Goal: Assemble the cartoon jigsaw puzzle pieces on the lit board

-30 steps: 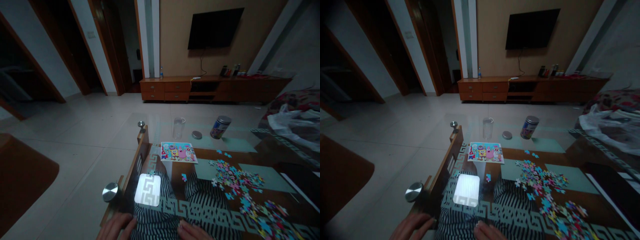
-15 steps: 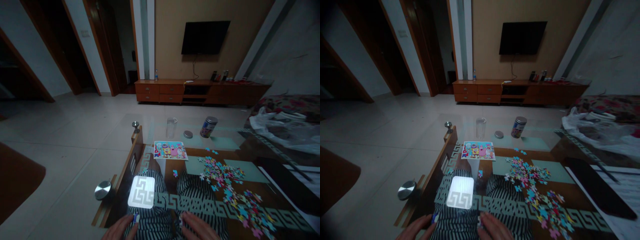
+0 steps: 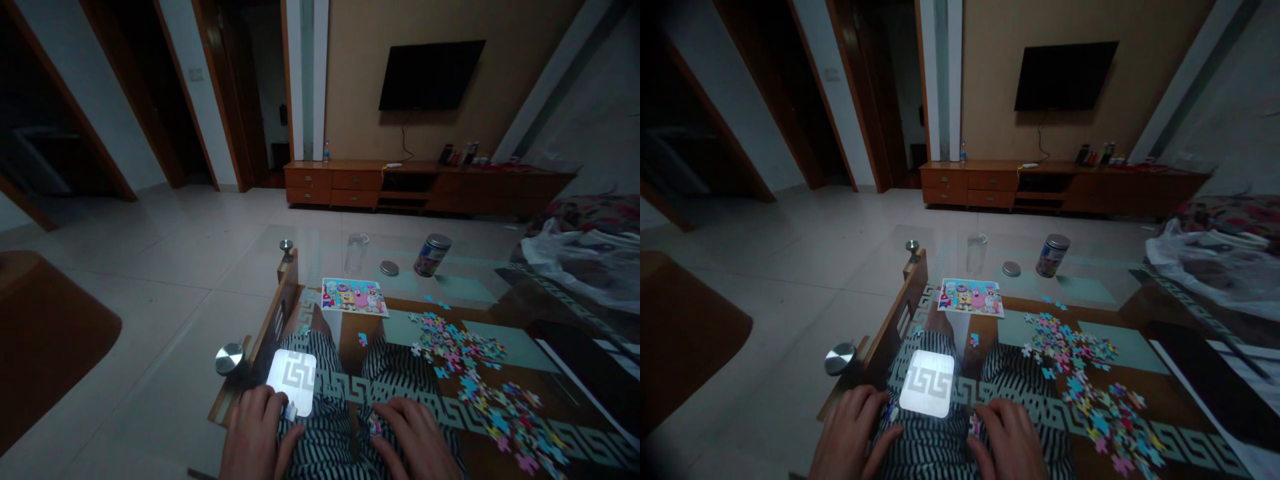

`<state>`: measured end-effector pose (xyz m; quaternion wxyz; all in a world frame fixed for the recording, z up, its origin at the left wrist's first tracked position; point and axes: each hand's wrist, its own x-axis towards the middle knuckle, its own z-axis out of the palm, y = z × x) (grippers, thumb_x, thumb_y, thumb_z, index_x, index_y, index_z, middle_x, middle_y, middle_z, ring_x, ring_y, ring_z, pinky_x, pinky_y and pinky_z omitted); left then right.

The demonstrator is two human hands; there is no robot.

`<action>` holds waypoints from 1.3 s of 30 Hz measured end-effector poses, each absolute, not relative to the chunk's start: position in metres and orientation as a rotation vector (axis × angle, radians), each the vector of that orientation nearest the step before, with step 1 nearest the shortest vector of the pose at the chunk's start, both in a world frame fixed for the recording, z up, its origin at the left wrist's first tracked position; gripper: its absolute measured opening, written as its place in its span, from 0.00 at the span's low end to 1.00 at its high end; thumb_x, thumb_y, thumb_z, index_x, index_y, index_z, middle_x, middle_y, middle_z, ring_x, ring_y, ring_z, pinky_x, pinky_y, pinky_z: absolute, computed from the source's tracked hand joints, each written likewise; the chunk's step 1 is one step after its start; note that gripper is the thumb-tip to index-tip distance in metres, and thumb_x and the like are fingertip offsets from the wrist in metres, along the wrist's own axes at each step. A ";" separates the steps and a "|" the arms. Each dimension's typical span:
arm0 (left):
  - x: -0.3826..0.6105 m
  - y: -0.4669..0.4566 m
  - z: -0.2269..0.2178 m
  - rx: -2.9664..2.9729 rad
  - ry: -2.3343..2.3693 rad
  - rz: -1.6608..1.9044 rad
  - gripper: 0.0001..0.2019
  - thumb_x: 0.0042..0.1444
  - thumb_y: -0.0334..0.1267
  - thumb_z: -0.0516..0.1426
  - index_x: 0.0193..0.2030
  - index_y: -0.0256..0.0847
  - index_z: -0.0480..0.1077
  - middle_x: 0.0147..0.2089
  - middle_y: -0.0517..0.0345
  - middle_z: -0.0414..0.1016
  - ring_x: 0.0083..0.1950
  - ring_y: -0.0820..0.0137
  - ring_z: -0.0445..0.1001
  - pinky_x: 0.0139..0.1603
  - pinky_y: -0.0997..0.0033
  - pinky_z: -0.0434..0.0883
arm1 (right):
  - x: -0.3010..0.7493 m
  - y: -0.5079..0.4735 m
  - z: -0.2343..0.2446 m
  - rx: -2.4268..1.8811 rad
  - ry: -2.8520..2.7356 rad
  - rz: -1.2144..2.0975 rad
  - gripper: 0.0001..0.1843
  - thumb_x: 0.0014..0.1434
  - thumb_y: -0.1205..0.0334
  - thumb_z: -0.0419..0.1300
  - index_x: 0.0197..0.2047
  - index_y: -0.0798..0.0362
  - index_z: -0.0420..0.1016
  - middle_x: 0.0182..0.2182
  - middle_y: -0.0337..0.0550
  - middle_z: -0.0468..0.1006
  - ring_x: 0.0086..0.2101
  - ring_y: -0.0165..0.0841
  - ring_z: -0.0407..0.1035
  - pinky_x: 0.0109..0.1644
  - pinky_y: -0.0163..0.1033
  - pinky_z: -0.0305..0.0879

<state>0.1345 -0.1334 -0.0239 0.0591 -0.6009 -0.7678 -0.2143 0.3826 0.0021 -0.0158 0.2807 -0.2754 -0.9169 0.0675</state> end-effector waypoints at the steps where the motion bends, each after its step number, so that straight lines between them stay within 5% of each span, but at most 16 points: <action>1: 0.136 -0.130 -0.019 -1.824 -2.384 -0.662 0.10 0.57 0.47 0.57 0.41 0.45 0.71 0.39 0.54 0.73 0.40 0.61 0.71 0.39 0.61 0.71 | 0.380 0.002 -0.015 -0.736 -2.464 0.188 0.13 0.57 0.64 0.59 0.47 0.51 0.74 0.37 0.47 0.77 0.37 0.37 0.74 0.39 0.39 0.74; 8: 0.134 -0.131 -0.010 -1.985 -2.495 -1.025 0.10 0.59 0.32 0.51 0.42 0.48 0.71 0.42 0.56 0.71 0.45 0.63 0.68 0.44 0.62 0.68 | 0.377 0.003 -0.014 -0.720 -2.471 0.289 0.10 0.58 0.66 0.58 0.44 0.49 0.74 0.35 0.43 0.76 0.36 0.36 0.73 0.38 0.38 0.73; 12: 0.131 -0.134 -0.010 -1.905 -2.574 -1.190 0.13 0.56 0.35 0.57 0.49 0.47 0.69 0.48 0.54 0.69 0.50 0.61 0.67 0.50 0.60 0.69 | 0.380 0.005 -0.010 -0.704 -2.424 0.333 0.12 0.57 0.65 0.60 0.46 0.49 0.73 0.36 0.43 0.76 0.37 0.36 0.73 0.39 0.38 0.74; 23: 0.124 -0.129 0.005 -2.100 -2.565 -1.090 0.06 0.59 0.35 0.53 0.38 0.46 0.72 0.41 0.55 0.69 0.45 0.63 0.68 0.45 0.64 0.70 | 0.380 0.002 -0.003 -0.787 -2.413 0.475 0.10 0.57 0.68 0.59 0.43 0.48 0.74 0.35 0.42 0.75 0.37 0.35 0.73 0.39 0.38 0.74; 39: 0.120 -0.137 0.003 -2.060 -2.517 -1.207 0.13 0.56 0.32 0.55 0.48 0.49 0.71 0.47 0.54 0.69 0.51 0.62 0.69 0.51 0.60 0.70 | 0.384 -0.002 -0.008 -0.764 -2.313 0.447 0.10 0.59 0.66 0.57 0.44 0.49 0.74 0.36 0.43 0.75 0.37 0.34 0.74 0.39 0.36 0.74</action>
